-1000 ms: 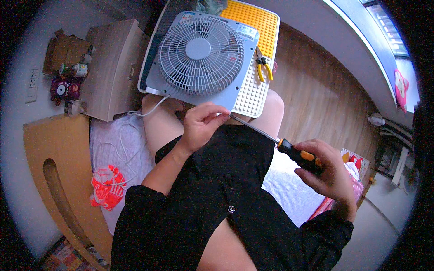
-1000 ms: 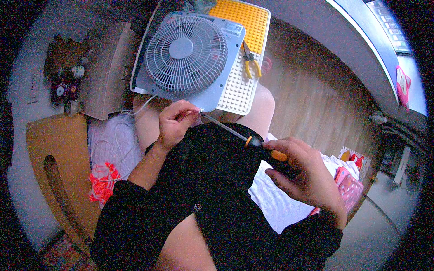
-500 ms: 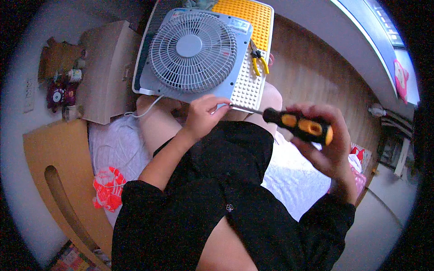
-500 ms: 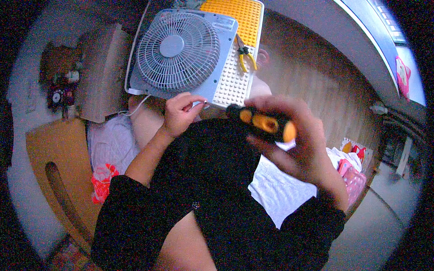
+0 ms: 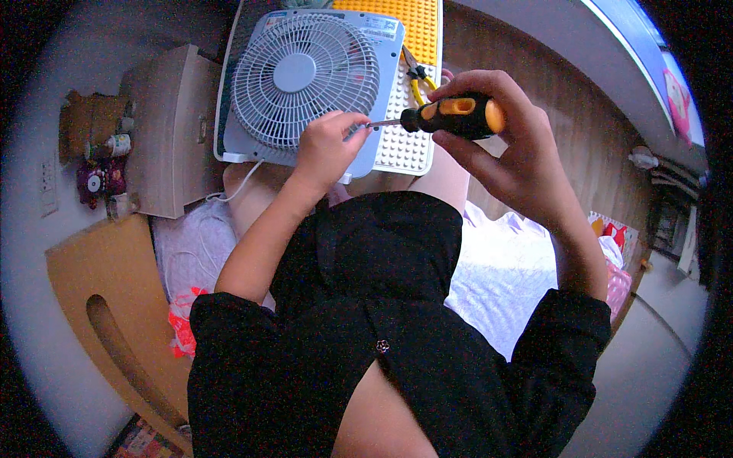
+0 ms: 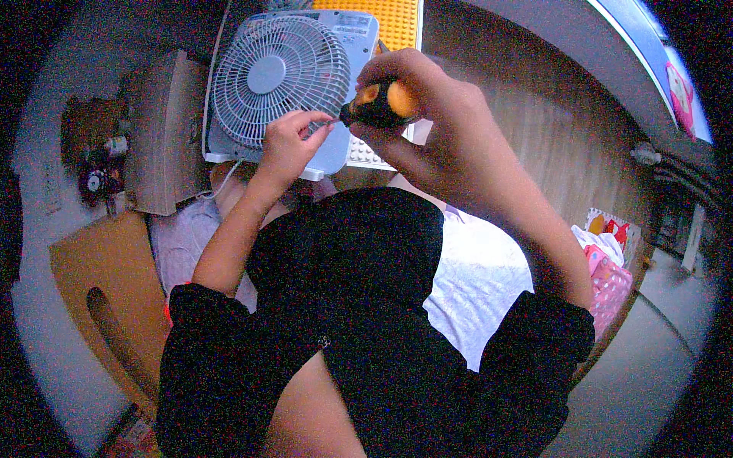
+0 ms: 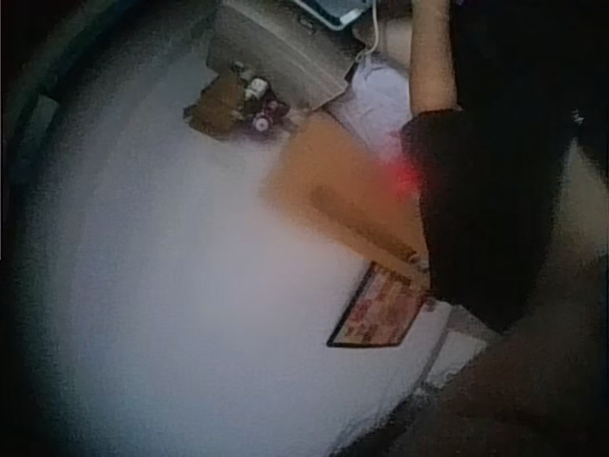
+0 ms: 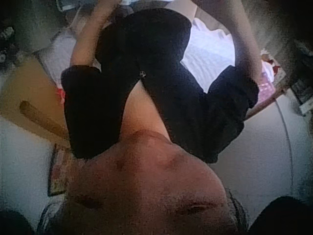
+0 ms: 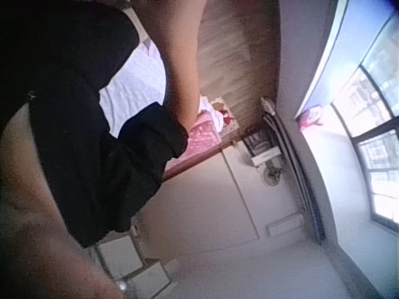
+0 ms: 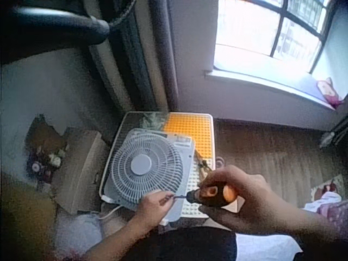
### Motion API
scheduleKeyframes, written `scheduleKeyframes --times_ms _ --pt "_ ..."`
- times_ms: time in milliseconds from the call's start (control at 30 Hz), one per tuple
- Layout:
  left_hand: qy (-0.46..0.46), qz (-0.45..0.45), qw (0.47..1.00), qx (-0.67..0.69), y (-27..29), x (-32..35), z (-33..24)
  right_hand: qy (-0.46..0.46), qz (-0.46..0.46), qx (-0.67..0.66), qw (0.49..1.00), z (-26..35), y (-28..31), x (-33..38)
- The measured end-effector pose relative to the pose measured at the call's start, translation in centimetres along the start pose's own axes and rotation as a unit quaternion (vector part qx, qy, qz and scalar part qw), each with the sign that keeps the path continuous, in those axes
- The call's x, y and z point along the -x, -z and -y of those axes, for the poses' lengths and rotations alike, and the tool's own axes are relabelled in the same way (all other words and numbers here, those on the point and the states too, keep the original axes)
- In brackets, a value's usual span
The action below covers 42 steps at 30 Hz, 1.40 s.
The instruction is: The person uses a screwdriver to remove screws from the back of a small white fan. They place the screws on a nearby yellow mat and continue to unscrew the casing.
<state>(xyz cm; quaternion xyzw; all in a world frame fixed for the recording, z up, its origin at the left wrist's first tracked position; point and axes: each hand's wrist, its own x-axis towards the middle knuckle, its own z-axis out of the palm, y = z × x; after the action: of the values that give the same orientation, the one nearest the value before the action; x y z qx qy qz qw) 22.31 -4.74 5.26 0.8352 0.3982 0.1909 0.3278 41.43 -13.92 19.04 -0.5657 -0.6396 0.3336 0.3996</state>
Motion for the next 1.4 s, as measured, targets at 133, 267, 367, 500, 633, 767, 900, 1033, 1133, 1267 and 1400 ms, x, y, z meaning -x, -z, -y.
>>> scheduleKeyframes --times_ms 133,267,367,500,633,767,900,1033,1133,1267,1400 --pt "-0.02 -0.016 0.999 0.021 -0.3 0.0 -0.1 0.012 -0.003 0.02 1.0 -0.2 0.3 0.3" --pt "-0.02 -0.02 0.999 0.035 -1.1 0.0 0.3 0.01 0.0 0.031 0.999 -0.1 0.5 0.5" --pt "-0.015 -0.016 0.999 0.038 -1.4 -0.1 0.3 0.01 -0.003 0.029 1.0 -0.1 0.5 0.6" --pt "-0.03 -0.025 0.999 0.029 -1.3 0.0 0.0 0.021 -0.004 0.038 0.999 -0.3 0.6 0.6" --pt "0.069 -0.037 0.993 0.091 0.5 1.1 -1.4 -0.013 -0.006 0.038 0.999 -0.6 0.8 0.4" --pt "0.162 0.007 0.962 0.218 2.0 5.8 -2.5 -0.015 0.007 0.048 0.999 -2.7 0.4 0.0" --pt "0.172 0.095 0.96 0.199 0.9 8.2 -3.5 -0.053 0.033 0.028 0.998 -3.8 -0.3 -0.9" --pt "0.121 0.149 0.979 0.068 -0.3 7.5 -3.2 -0.086 0.05 0.019 0.995 -5.0 -1.0 -1.9" --pt "0.123 0.224 0.967 0.0 -1.3 6.9 -2.4 -0.099 0.074 0.031 0.992 -5.3 -1.0 -2.6" --pt "0.167 0.324 0.928 -0.078 -2.4 5.8 -2.4 -0.12 0.086 0.045 0.988 -5.0 -1.3 -3.2" --pt "0.179 0.354 0.914 -0.084 -3.0 5.3 -1.6 -0.099 0.087 0.051 0.99 -5.1 -1.5 -3.5"
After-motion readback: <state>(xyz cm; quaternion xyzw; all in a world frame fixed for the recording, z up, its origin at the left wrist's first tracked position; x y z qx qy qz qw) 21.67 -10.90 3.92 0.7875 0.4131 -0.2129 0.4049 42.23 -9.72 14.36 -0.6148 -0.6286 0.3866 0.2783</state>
